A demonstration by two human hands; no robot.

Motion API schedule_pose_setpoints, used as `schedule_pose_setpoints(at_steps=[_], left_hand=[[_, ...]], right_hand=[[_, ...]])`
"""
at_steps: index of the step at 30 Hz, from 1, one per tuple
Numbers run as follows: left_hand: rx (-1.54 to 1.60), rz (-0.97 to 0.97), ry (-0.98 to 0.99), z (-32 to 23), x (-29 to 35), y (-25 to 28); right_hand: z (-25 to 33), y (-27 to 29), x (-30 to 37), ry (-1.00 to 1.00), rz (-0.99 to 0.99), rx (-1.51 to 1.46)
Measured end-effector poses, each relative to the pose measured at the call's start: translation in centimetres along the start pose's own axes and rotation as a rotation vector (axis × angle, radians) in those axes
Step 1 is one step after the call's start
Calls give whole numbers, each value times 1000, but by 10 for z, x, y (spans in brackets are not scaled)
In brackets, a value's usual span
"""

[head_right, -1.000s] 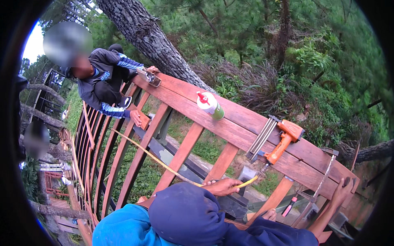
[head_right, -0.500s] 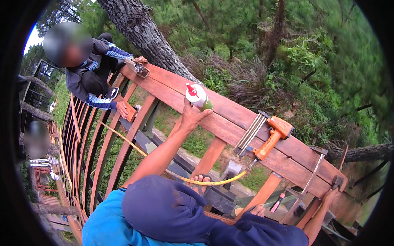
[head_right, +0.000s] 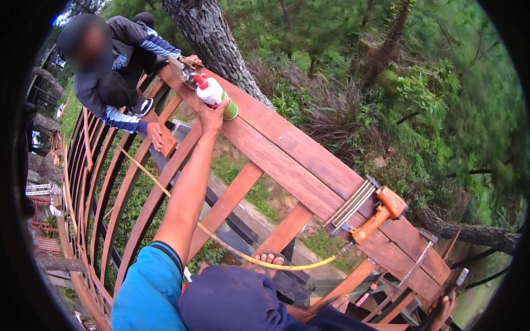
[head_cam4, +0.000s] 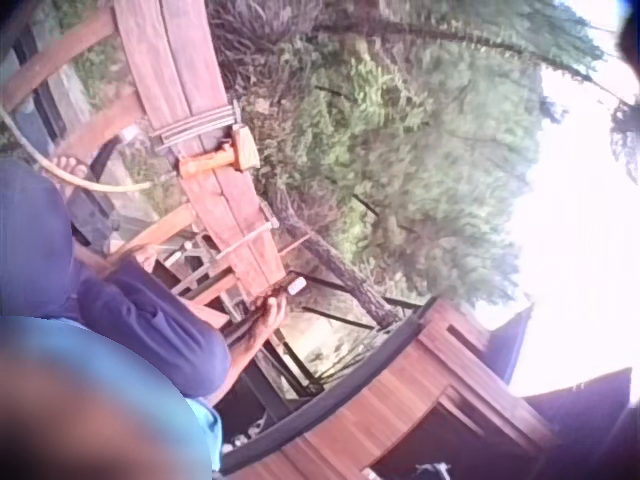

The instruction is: The person measures and marks wooden planks on a curved structure, then uses a nail gun to fasten them. They repeatedly measure, mark, and nail sections of the wooden frame while sitting on the structure.

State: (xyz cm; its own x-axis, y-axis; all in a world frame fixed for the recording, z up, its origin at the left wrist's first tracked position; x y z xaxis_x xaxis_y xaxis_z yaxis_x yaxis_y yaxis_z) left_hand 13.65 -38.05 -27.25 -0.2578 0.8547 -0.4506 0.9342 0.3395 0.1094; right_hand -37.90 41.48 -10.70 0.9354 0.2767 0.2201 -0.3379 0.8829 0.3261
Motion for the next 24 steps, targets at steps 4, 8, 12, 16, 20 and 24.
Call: schedule_pose_setpoints(at_steps=[4,8,12,16,20,24], left_hand=[[34,6,58,23,-7,-1],[-325,-322,172,3,38,11],[-185,193,91,-42,146,14],[-576,767,-499,-41,173,-21],[-639,955,-532,-26,170,-24],[-564,1075,-493,-36,152,17]], right_hand=[[98,-132,43,-175,471,207],[116,-257,84,-446,936,542],[80,-368,129,-423,1187,807],[39,-454,174,-165,1210,593],[13,-495,205,-338,1102,288],[10,-505,218,-476,969,105]])
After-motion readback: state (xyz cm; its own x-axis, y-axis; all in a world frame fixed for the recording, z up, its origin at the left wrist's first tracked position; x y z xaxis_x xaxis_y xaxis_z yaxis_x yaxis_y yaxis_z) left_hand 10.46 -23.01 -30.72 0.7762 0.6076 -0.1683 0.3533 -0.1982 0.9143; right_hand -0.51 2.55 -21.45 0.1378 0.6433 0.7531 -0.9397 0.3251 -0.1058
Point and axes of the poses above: each hand's wrist, its own x-axis away from the middle knuckle, its own y-axis out of the back of the hand, z = x × y, the point moved 2 cm from there along -x, towards the middle knuckle, and after that the axes turned 11 degrees about -z, right-handed, at the moved point
